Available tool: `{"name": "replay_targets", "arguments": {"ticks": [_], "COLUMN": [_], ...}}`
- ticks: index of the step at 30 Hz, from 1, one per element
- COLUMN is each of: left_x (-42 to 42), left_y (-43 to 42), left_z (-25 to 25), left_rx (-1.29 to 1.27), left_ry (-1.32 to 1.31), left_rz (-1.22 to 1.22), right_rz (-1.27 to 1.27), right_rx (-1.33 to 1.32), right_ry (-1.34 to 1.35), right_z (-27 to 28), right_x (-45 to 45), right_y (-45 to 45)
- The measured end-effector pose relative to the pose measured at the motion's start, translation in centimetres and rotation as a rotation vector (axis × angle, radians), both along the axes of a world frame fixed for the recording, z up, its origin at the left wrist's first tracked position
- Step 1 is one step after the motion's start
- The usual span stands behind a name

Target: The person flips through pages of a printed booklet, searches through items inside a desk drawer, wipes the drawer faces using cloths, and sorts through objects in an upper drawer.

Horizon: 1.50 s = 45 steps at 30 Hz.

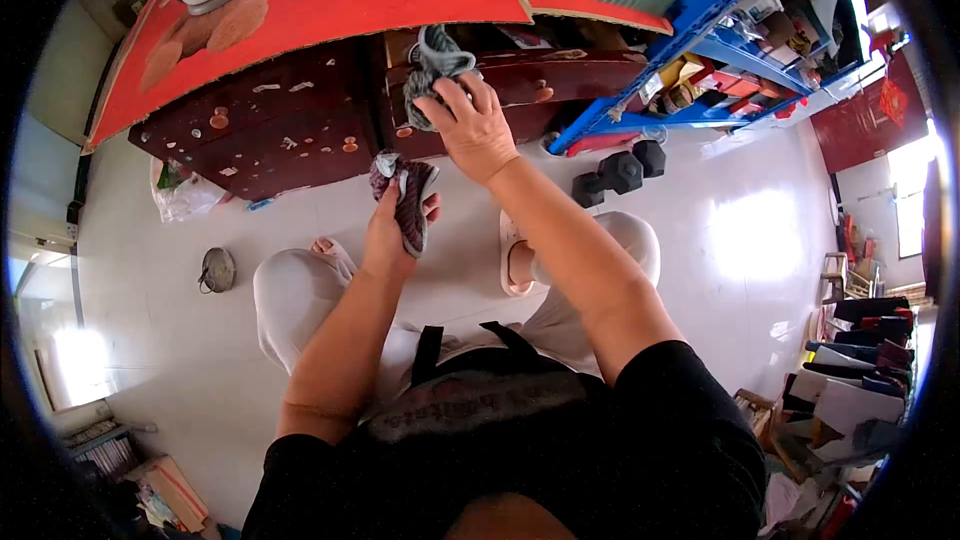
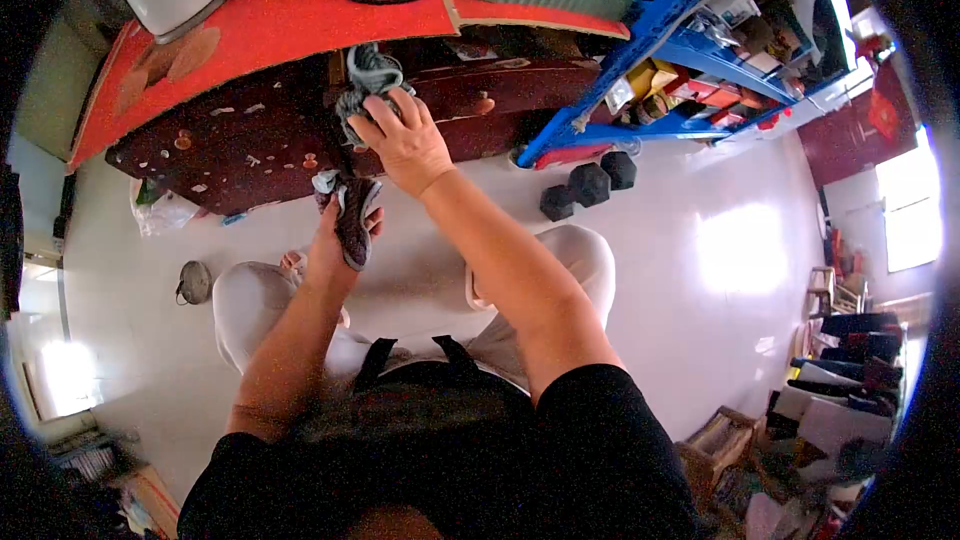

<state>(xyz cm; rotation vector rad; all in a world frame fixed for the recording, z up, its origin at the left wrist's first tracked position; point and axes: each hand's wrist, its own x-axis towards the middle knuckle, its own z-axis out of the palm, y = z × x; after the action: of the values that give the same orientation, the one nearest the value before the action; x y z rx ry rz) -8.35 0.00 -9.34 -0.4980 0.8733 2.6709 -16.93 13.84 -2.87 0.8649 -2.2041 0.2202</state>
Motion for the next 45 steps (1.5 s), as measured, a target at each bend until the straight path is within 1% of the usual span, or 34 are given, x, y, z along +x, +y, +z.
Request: {"name": "replay_targets", "arguments": {"ticks": [2,4,5,6,7,8,9,11,12,14,15,16,18,20,22,23,24,26,28,29,30,31,32,33,34,37,39,40,41,42,44,45], "left_x": [-0.1,0.1,0.2,0.4,0.4,0.3,0.3,0.2,0.2,0.0,0.0,0.0,0.0,0.0,0.3,0.4,0.3,0.1,0.4,0.4,0.4,0.4,0.5,0.4,0.3,0.2,0.3,0.3,0.3,0.3,0.2,0.1], "left_y": [0.0,0.1,0.1,0.0,-0.2,-0.2,-0.2,-0.1,0.0,0.2,0.3,0.3,0.5,0.5,0.5,0.6,0.5,0.5,0.4,0.3,0.3,0.4,0.5,0.6,0.7,0.5,0.6,0.6,0.6,0.4,0.3,0.5], "left_z": [-0.7,-0.3,-0.1,-0.3,-0.7,-0.7,-0.6,-0.2,-0.2,-0.6,-0.8,-1.1,-1.1,-0.6,0.2,0.5,0.6,0.3,0.4,0.3,0.1,0.0,0.0,0.0,0.1,-0.8,-0.2,0.0,-0.1,-0.1,0.0,0.2], "left_rx": [0.006,-0.014,-0.035,-0.037,-0.046,-0.056,-0.058,-0.061,-0.061,-0.054,-0.057,-0.059,-0.065,-0.093,-0.106,-0.120,-0.134,-0.117,-0.115,-0.115,-0.101,-0.088,-0.089,-0.078,-0.068,-0.068,-0.090,-0.112,-0.115,-0.117,-0.121,-0.108], "left_ry": [-0.001,0.001,-0.002,-0.003,-0.012,-0.020,-0.018,-0.047,-0.044,-0.014,-0.018,-0.002,0.022,-0.001,0.004,-0.003,-0.005,-0.016,-0.030,-0.031,-0.019,-0.010,-0.012,-0.008,-0.002,-0.031,-0.047,-0.061,-0.065,-0.053,-0.037,-0.034], "left_rz": [-0.011,0.007,0.025,0.026,0.024,0.022,0.020,-0.004,-0.007,-0.028,-0.034,-0.042,-0.080,-0.061,-0.078,-0.059,-0.039,-0.050,-0.063,-0.063,-0.069,-0.077,-0.082,-0.083,-0.085,-0.076,-0.071,-0.064,-0.061,-0.075,-0.081,-0.083], "right_rz": [-0.007,-0.094,-0.159,-0.158,-0.230,-0.303,-0.304,-0.334,-0.337,-0.063,-0.051,-0.063,-0.183,-0.198,-0.166,-0.206,-0.217,-0.508,-0.463,-0.461,-0.406,-0.421,-0.437,-0.471,-0.492,-0.442,-0.686,-0.632,-0.651,-0.605,-0.675,-0.669], "right_rx": [0.023,0.118,0.154,0.152,0.036,-0.082,-0.085,-0.348,-0.349,-0.294,-0.299,-0.306,-0.156,-0.165,-0.155,-0.213,-0.216,-0.604,-1.268,-1.292,-1.274,-1.143,-1.013,-0.872,-0.806,-0.875,-0.926,-1.069,-1.269,-1.453,-1.311,-1.309], "right_ry": [-0.007,-0.101,-0.208,-0.208,-0.297,-0.384,-0.382,-0.497,-0.493,-0.271,-0.232,-0.237,-0.116,-0.057,-0.411,-0.523,-0.516,-0.850,-0.774,-0.565,-0.477,-0.372,-0.268,-0.269,-0.148,-0.123,-0.084,-0.214,-0.179,-0.247,-0.277,-0.281], "right_z": [-0.6,-3.2,-4.7,-5.6,-6.5,-6.2,-6.0,-5.0,-3.6,-0.5,1.1,1.1,1.4,-0.7,-2.6,-3.9,-4.6,-5.4,-1.0,-1.0,-1.0,-1.3,-0.2,-0.2,-1.0,-2.3,-1.9,-0.7,-1.1,1.6,1.1,0.4], "right_x": [0.3,0.3,0.4,0.5,0.6,0.7,0.9,2.0,2.6,3.5,3.6,2.9,1.0,0.2,1.1,1.5,1.5,1.4,1.8,1.2,0.4,-0.2,-0.4,-1.1,-1.9,-3.6,-3.9,-3.8,-4.8,-4.0,-5.1,-5.5], "right_y": [1.2,3.2,4.4,5.5,6.7,7.1,7.2,7.2,6.5,4.4,3.9,3.8,4.0,5.2,6.3,7.4,8.8,11.5,12.2,13.2,14.0,14.3,13.3,12.7,12.1,13.5,15.2,16.9,18.4,18.1,19.7,19.5]}}
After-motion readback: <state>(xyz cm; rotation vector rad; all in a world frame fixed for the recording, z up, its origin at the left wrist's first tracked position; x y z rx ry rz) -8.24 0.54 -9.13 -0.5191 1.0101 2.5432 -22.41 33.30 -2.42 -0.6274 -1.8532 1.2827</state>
